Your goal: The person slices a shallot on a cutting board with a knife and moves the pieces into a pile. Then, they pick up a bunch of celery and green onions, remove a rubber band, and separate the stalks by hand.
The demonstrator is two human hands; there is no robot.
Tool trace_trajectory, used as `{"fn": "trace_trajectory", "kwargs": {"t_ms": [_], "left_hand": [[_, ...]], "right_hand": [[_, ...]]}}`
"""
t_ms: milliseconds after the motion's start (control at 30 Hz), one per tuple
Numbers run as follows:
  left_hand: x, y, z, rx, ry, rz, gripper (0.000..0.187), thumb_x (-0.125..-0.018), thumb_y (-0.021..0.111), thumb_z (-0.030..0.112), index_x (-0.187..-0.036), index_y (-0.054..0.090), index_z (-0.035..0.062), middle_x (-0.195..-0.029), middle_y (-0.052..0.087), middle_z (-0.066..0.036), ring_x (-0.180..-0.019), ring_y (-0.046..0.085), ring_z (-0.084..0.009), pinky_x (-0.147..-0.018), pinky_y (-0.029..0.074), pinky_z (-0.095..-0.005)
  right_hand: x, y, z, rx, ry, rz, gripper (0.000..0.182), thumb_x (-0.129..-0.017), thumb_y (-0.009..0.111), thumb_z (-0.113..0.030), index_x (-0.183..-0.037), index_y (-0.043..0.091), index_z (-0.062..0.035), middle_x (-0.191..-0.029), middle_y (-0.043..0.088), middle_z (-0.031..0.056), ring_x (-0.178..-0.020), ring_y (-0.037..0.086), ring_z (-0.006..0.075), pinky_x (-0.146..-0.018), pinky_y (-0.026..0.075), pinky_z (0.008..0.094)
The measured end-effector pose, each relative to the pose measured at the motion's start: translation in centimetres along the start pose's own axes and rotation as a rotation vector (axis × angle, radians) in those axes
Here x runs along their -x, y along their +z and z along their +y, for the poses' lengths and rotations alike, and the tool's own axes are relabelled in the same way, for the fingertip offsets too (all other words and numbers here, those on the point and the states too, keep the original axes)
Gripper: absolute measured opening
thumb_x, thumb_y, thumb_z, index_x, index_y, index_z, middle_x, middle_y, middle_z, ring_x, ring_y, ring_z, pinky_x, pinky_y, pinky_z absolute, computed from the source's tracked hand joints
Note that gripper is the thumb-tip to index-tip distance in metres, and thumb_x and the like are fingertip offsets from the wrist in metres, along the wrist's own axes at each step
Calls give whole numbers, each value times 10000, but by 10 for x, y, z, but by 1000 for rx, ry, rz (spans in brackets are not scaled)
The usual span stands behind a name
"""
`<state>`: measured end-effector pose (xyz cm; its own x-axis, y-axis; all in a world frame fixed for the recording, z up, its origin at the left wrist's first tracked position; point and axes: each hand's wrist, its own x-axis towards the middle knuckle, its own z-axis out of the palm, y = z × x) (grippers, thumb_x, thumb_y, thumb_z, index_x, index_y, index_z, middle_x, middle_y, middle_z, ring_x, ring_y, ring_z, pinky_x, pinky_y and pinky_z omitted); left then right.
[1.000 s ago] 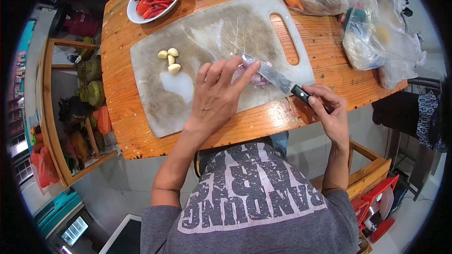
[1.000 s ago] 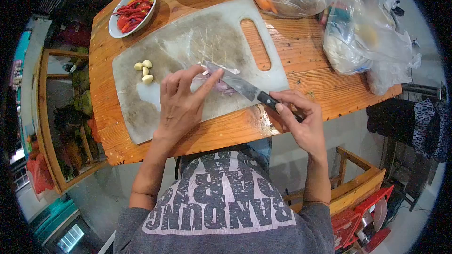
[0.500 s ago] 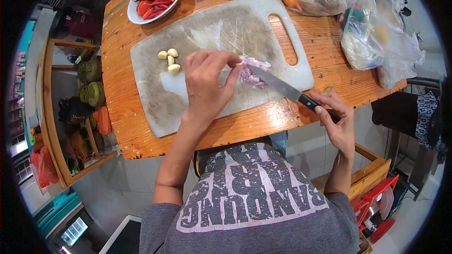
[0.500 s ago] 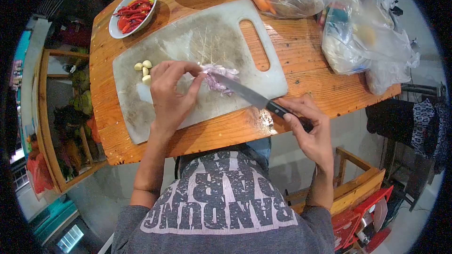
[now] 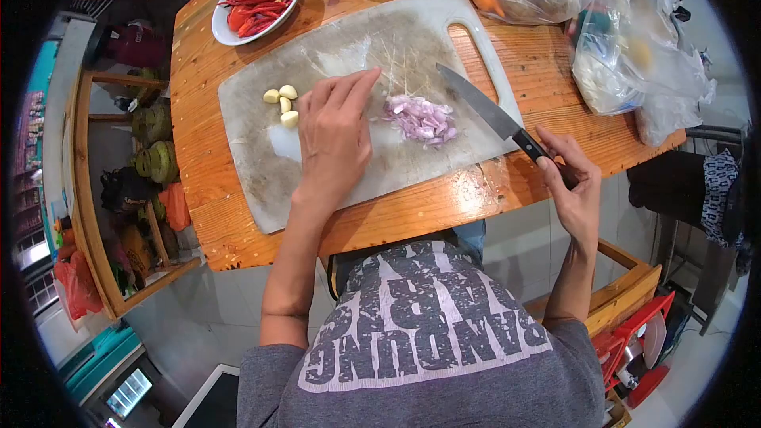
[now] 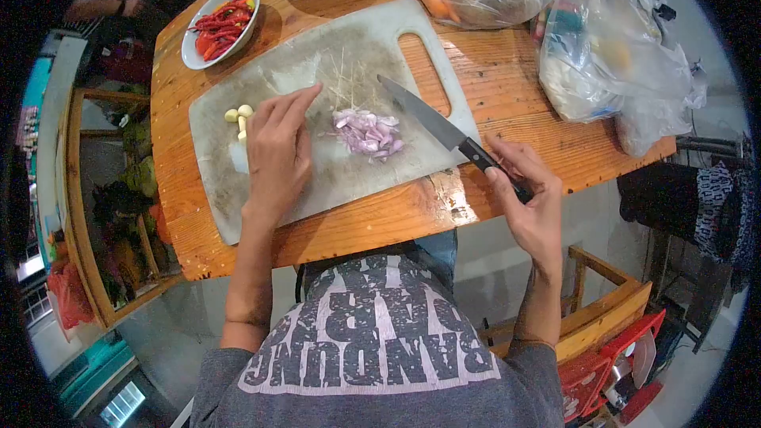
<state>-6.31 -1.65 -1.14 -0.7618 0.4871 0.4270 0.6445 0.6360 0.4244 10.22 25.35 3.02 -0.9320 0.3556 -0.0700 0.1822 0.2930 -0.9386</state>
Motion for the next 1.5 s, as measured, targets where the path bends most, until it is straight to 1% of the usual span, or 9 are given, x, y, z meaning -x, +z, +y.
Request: {"fn": "trace_trajectory", "kwargs": {"t_ms": [133, 333, 533, 667, 800, 900, 1000, 1233, 1500], "left_hand": [[7, -3, -3, 118, -37, -143, 686, -787, 539, -117, -1428, 557, 126, -1200, 726, -47, -1105, 596, -266, -1029, 383, -401], [13, -5, 0, 237, -56, -138, 629, -843, 520, -105, -1431, 543, 118, -1163, 742, -31, -1088, 601, -257, -1018, 385, -390], [15, -14, -2, 139, -50, -53, 577, -850, 588, -99, -1388, 582, 109, -1115, 751, -34, -1042, 614, -241, -991, 400, -379], [25, -12, -4, 100, -53, -91, 578, -842, 610, -97, -1382, 587, 108, -1096, 756, -21, -1002, 629, -223, -952, 405, -373], [34, -11, 4, 232, -80, -76, 584, -837, 619, -94, -1387, 578, 99, -1114, 759, -19, -945, 648, -216, -919, 404, -365], [34, -7, 9, 280, -72, -26, 583, -837, 619, -95, -1388, 575, 91, -1140, 757, -40, -918, 650, -214, -935, 403, -363], [34, -14, 3, 175, -59, 54, 582, -843, 609, -102, -1391, 569, 88, -1116, 758, -50, -943, 655, -214, -948, 415, -371], [67, -50, -32, 142, -42, -75, 580, -879, 573, -105, -1429, 496, 63, -1243, 679, -100, -1068, 643, -273, -992, 452, -396], [107, -50, -19, 860, -407, -174, 730, -885, 525, 96, -1563, 271, -1, -1518, 405, -173, -1464, 317, -279, -1230, 164, -415]], "right_hand": [[0, 13, 13, 300, -268, 92, 330, -900, 638, 48, -1223, 701, 24, -1049, 639, 121, -988, 626, 183, -863, 486, 272], [11, 22, 26, 353, -274, 138, 322, -910, 632, 55, -1224, 699, 33, -1033, 633, 101, -936, 616, 162, -809, 494, 265], [12, 23, 26, -88, 34, 98, 351, -927, 680, 8, -1276, 667, 44, -1076, 630, 62, -962, 595, 107, -829, 478, 235], [12, 28, 29, 60, -46, 40, 353, -928, 708, -32, -1273, 669, 33, -1079, 630, 72, -962, 595, 127, -858, 468, 249], [12, 31, 43, 128, -121, 283, 297, -962, 688, -75, -1233, 644, 39, -1053, 637, 63, -945, 581, 124, -849, 462, 258], [13, 30, 41, 27, 24, 333, 270, -1003, 654, -117, -1221, 612, 35, -1059, 632, 56, -959, 570, 117, -861, 461, 260], [12, 38, 47, -32, -38, 334, 247, -1039, 601, -128, -1226, 575, 31, -1099, 634, 65, -1033, 586, 123, -929, 466, 277], [13, 53, 46, -125, -55, 332, 213, -1052, 563, -109, -1216, 528, 22, -1148, 636, 91, -1083, 603, 144, -977, 465, 299], [-4, 48, 53, 17, -103, 338, 227, -1044, 573, -98, -1220, 541, 41, -1112, 651, 86, -1052, 598, 130, -930, 467, 284]]}}
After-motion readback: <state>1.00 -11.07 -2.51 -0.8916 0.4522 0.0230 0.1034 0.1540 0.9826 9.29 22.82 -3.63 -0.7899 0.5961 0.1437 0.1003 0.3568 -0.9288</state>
